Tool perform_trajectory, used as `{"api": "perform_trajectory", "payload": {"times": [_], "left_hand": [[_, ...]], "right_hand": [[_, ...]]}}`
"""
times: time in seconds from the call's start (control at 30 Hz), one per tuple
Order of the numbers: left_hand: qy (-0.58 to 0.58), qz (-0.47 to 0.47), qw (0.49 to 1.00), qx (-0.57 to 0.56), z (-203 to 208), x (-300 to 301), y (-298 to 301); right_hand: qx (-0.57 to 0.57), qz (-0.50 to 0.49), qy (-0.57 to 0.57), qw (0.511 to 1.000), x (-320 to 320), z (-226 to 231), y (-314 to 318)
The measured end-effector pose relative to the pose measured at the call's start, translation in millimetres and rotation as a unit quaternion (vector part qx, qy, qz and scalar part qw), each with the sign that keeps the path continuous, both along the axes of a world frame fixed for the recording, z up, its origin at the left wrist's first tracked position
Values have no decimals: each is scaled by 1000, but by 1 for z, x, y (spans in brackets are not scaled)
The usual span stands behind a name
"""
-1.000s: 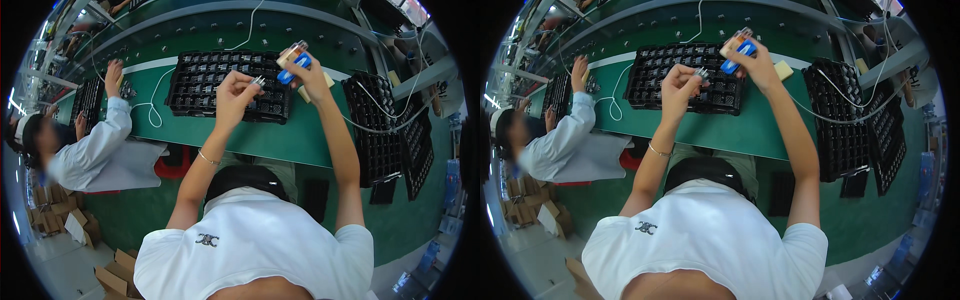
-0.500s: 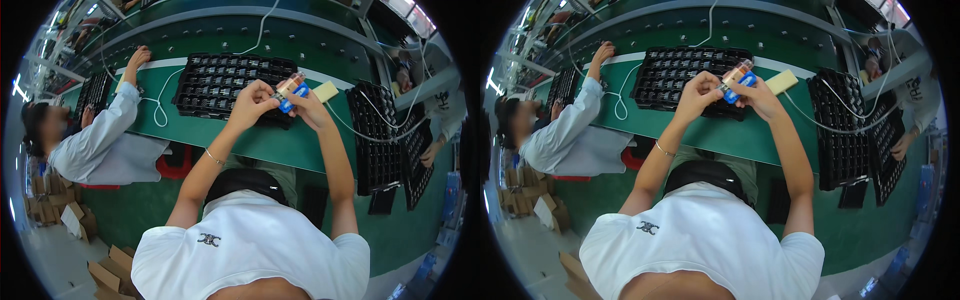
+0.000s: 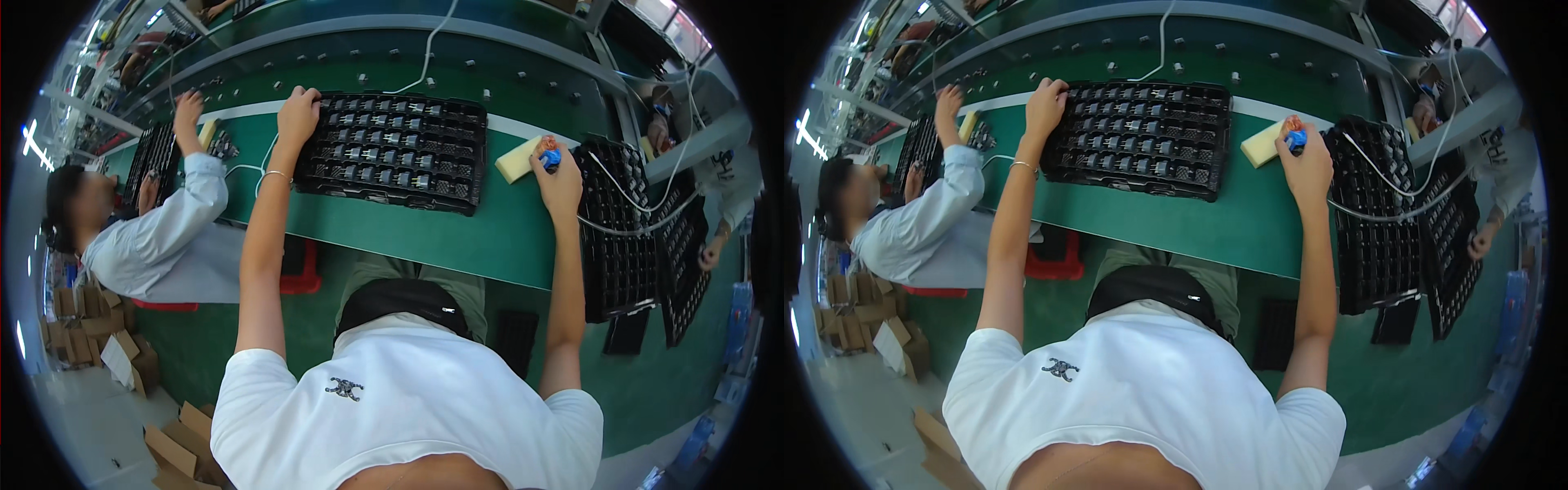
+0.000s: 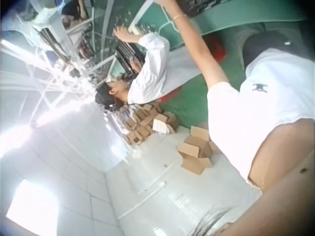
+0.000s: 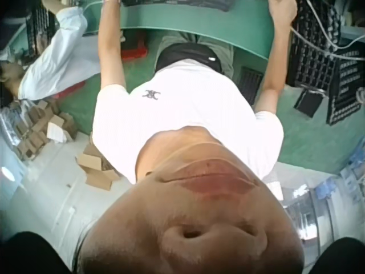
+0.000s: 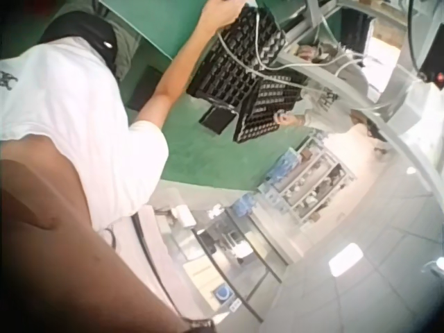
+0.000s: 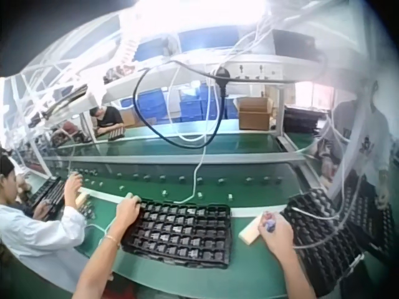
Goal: Picking small electronic components and placing them into a black tray grid.
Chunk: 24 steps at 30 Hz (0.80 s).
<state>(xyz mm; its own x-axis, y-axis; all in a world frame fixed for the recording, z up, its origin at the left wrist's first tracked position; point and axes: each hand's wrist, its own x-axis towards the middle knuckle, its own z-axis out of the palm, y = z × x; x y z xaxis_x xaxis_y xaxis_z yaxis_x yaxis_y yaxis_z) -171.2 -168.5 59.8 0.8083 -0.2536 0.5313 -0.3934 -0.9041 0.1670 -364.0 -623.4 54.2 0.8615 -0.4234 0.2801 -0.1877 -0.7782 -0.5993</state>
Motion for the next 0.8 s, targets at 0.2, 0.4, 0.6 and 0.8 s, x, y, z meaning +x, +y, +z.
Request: {"api": "perform_trajectory", "payload": {"times": [0.2,0.4,0.6,0.8], "left_hand": [[11,-15,999,31,-1,12,7],[6,-20,1000,10,3,14,3],[271,-141,760,-573,31,-19,-33],[323,-234,531,-748,27,-43,-54]], "right_hand": [[-7,-35,-39,999,3,-5,7],[10,-18,-51,998,4,-6,6],[15,-12,-50,999,4,-9,2],[13,-7,-40,999,7,-9,3]]}}
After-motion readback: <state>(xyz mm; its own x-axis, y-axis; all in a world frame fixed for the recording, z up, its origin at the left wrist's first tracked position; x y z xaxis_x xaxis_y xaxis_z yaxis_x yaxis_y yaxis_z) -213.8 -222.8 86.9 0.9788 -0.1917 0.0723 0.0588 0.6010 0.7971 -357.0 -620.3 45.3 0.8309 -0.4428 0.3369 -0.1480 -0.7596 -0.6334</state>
